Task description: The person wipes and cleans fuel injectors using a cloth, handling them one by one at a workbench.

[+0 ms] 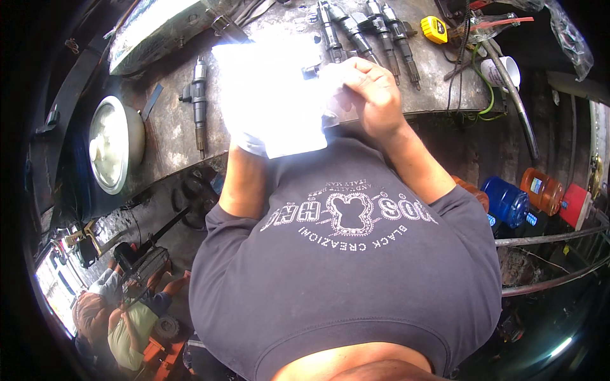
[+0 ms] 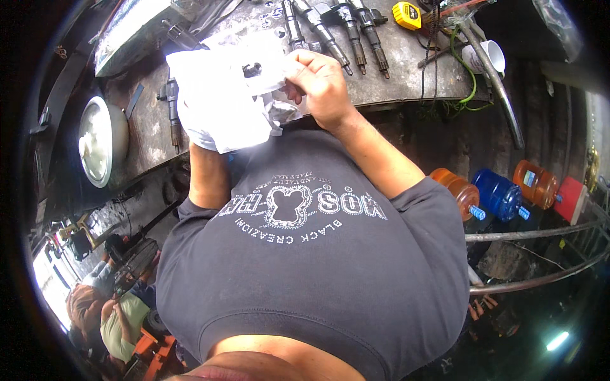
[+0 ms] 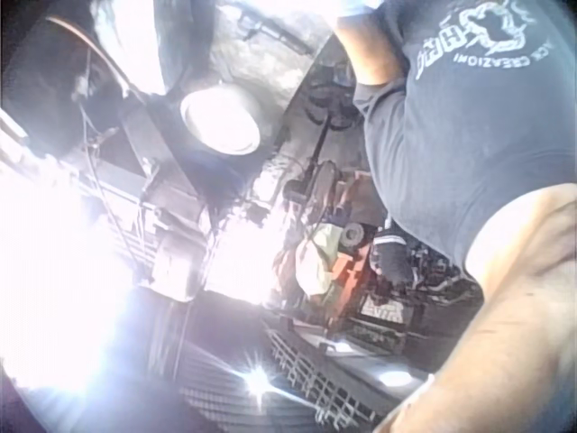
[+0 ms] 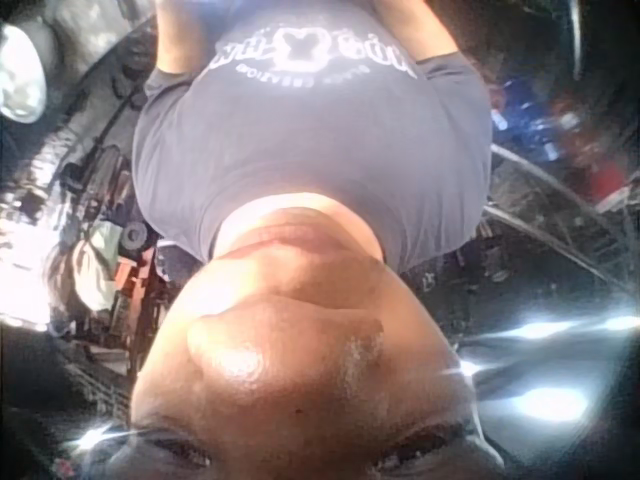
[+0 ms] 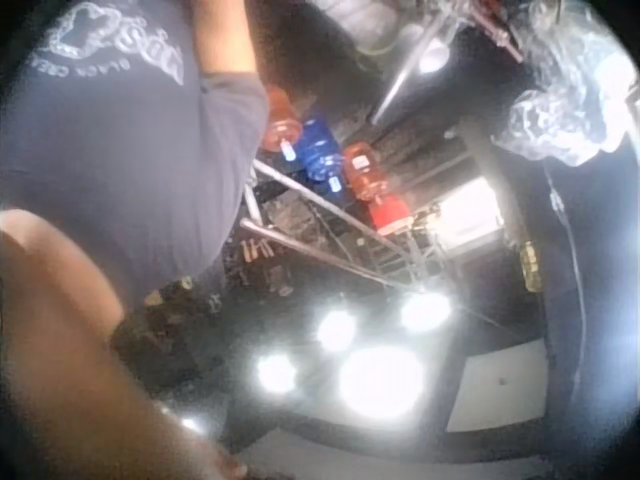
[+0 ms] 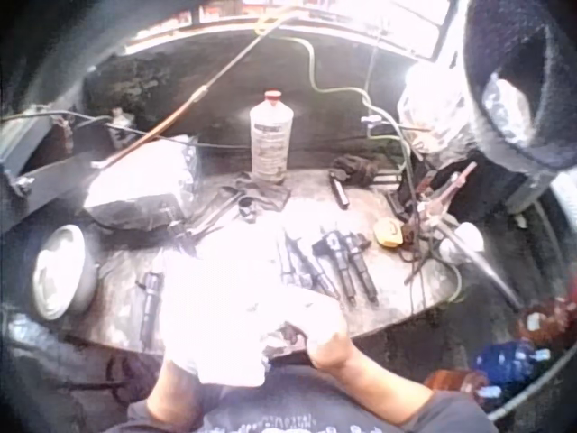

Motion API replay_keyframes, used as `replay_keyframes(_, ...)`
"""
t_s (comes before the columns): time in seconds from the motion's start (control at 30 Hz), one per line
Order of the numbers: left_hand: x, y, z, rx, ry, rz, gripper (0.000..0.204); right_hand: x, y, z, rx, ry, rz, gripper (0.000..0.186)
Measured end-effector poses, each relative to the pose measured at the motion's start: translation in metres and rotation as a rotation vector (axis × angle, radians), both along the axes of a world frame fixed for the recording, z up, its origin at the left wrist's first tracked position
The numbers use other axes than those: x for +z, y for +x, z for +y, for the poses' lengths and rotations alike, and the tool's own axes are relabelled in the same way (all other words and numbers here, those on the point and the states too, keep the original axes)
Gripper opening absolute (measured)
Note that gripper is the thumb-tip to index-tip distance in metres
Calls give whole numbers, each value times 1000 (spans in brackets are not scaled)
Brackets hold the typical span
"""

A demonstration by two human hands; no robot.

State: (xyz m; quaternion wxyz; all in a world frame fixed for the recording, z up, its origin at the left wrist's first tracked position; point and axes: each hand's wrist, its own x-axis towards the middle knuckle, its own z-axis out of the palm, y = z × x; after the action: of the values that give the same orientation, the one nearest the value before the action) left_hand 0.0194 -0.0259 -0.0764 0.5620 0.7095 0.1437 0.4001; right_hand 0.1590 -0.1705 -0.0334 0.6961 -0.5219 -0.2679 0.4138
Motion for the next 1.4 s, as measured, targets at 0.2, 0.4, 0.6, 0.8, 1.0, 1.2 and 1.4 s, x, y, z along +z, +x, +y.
replay_keyframes(0.2,2,-1,-3,67,36,-26,35,-8,-4,-5,15,125,481,16)
replay_keyframes(0.4,2,-3,-5,53,-36,-60,41,-22,-1,-14,4,-10,153,15)
replay_keyframes(0.6,9,3,-16,-1,6,-82,47,-24,-7,-13,210,-13,-219,35)
replay_keyframes(0.8,11,11,-25,-11,52,-126,53,-46,-11,-12,76,22,16,30)
replay_keyframes(1.0,16,0,-14,-261,-461,-457,59,-60,-9,-21,83,61,-457,49)
replay_keyframes(1.2,63,3,-8,-321,-683,-391,43,-19,-18,-23,-15,152,250,42)
replay_keyframes(1.4,12,-5,13,-130,-382,-321,50,-7,-24,-30,-236,337,-198,42)
